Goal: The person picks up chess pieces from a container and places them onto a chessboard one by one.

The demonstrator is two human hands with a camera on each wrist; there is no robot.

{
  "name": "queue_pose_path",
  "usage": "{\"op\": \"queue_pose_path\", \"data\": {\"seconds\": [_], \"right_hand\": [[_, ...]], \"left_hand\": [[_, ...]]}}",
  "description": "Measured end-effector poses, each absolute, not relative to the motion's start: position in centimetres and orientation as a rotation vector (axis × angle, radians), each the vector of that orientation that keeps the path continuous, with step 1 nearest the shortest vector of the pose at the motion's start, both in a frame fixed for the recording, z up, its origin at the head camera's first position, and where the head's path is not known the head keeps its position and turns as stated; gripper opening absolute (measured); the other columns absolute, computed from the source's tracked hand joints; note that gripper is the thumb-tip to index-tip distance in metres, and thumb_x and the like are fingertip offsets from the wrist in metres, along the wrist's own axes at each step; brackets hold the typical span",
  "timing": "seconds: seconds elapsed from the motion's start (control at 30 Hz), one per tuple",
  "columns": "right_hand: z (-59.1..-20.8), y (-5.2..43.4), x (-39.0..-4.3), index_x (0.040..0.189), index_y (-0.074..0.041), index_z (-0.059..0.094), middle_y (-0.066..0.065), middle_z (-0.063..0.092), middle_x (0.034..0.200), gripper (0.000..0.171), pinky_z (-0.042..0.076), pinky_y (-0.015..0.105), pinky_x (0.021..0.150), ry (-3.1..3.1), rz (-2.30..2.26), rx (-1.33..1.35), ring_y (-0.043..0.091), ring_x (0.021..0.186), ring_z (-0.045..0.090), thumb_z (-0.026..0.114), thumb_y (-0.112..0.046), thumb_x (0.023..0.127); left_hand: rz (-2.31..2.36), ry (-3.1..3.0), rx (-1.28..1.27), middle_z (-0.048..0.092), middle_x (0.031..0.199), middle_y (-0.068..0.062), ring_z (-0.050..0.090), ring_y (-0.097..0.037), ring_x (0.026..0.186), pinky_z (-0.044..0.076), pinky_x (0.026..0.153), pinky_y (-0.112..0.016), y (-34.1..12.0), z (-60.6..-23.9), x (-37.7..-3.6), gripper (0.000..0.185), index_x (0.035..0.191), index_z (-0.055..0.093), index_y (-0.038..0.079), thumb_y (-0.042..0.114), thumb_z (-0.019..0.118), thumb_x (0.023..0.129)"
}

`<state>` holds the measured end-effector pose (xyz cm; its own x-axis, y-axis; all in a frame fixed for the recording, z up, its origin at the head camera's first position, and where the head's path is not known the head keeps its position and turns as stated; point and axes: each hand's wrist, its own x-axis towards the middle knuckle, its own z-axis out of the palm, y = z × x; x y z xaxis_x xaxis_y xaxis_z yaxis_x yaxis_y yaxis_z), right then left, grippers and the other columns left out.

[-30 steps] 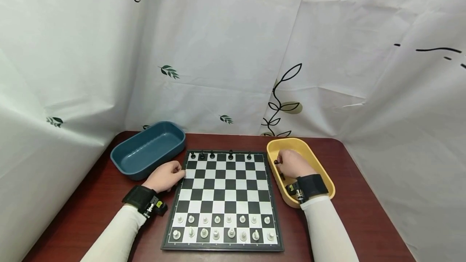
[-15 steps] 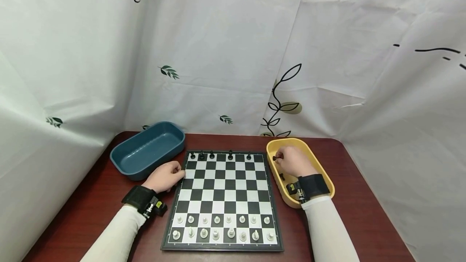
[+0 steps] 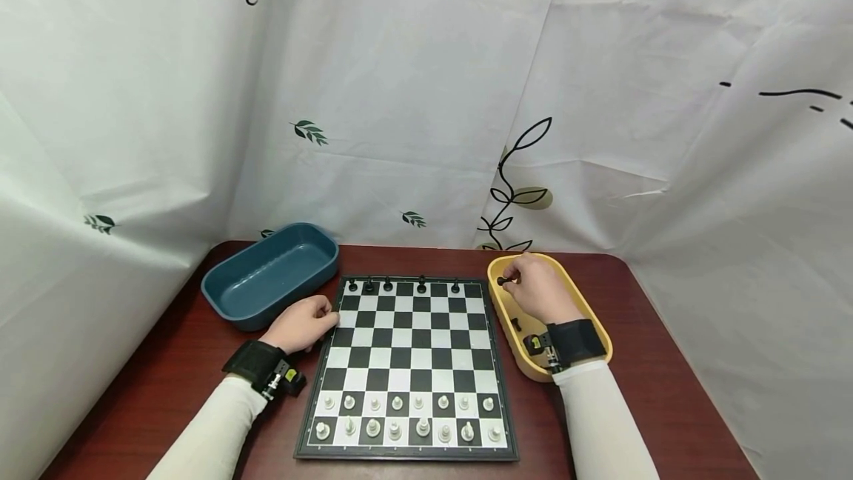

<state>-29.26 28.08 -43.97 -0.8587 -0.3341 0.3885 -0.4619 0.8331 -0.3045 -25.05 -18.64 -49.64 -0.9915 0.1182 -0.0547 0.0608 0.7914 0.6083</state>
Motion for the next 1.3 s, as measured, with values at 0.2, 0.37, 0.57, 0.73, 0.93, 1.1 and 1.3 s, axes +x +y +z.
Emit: {"op": "queue_pose_path", "data": {"seconds": [0.2,0.37,0.57,0.73,0.93,1.1,1.3], "right_hand": [[-43.5,27.2,-28.8,0.098,-0.007,0.08,0.005,0.068,0.095,0.012,0.056,0.044,0.074,-2.67,0.544,0.614,0.022,0.082,0.065,0.088,-0.002,0.091],[-43.2,26.4,-28.4,0.102,-0.004,0.083,0.006,0.068,0.097,0.011,0.058,0.044,0.075,-2.635,0.515,0.69,0.022,0.083,0.068,0.085,0.001,0.093],[-42.4,25.5,-27.8,0.105,-0.004,0.083,0.005,0.067,0.098,0.01,0.058,0.042,0.076,-2.657,0.507,0.728,0.021,0.085,0.068,0.081,0.001,0.096],[-41.2,24.4,-27.8,0.106,-0.004,0.083,0.006,0.071,0.102,0.01,0.059,0.046,0.08,-2.714,0.478,0.732,0.024,0.088,0.07,0.082,-0.003,0.096],[-40.4,22.7,-29.4,0.103,-0.007,0.084,0.004,0.072,0.1,0.007,0.06,0.048,0.085,-2.891,0.334,0.804,0.025,0.092,0.071,0.085,-0.008,0.096],[-40.7,21.8,-31.0,0.097,-0.011,0.083,0.002,0.075,0.097,0.005,0.06,0.047,0.082,-3.001,0.169,0.823,0.022,0.087,0.071,0.086,-0.01,0.095],[-41.2,21.1,-32.3,0.096,-0.011,0.081,0.002,0.076,0.095,0.006,0.06,0.044,0.08,-3.08,0.109,0.789,0.018,0.082,0.067,0.087,-0.01,0.093]], "left_hand": [[0.978,2.889,0.147,0.058,0.062,-0.003,0.057,-0.022,0.046,0.044,0.052,-0.036,-18.8,-49.8,-25.1,0.022,0.085,0.062,0.016,0.029,0.063,0.101],[0.981,2.883,0.139,0.058,0.062,-0.003,0.057,-0.022,0.046,0.044,0.052,-0.036,-18.8,-49.8,-25.1,0.021,0.085,0.062,0.016,0.029,0.063,0.101],[0.977,2.878,0.132,0.059,0.063,-0.003,0.057,-0.021,0.046,0.044,0.052,-0.036,-18.7,-49.7,-25.1,0.023,0.084,0.062,0.016,0.03,0.063,0.101],[0.989,2.879,0.143,0.059,0.063,-0.003,0.057,-0.021,0.046,0.044,0.052,-0.036,-18.6,-49.6,-25.1,0.023,0.084,0.062,0.015,0.03,0.063,0.101],[0.992,2.886,0.133,0.059,0.064,-0.003,0.057,-0.021,0.046,0.044,0.052,-0.036,-18.7,-49.8,-25.0,0.022,0.084,0.061,0.015,0.03,0.064,0.101],[0.995,2.88,0.143,0.059,0.063,-0.003,0.057,-0.021,0.046,0.044,0.052,-0.036,-18.7,-49.8,-25.1,0.023,0.085,0.061,0.016,0.031,0.064,0.101],[0.99,2.887,0.147,0.058,0.063,-0.003,0.057,-0.021,0.046,0.044,0.052,-0.036,-18.7,-49.7,-25.1,0.022,0.084,0.061,0.016,0.03,0.064,0.101]]}}
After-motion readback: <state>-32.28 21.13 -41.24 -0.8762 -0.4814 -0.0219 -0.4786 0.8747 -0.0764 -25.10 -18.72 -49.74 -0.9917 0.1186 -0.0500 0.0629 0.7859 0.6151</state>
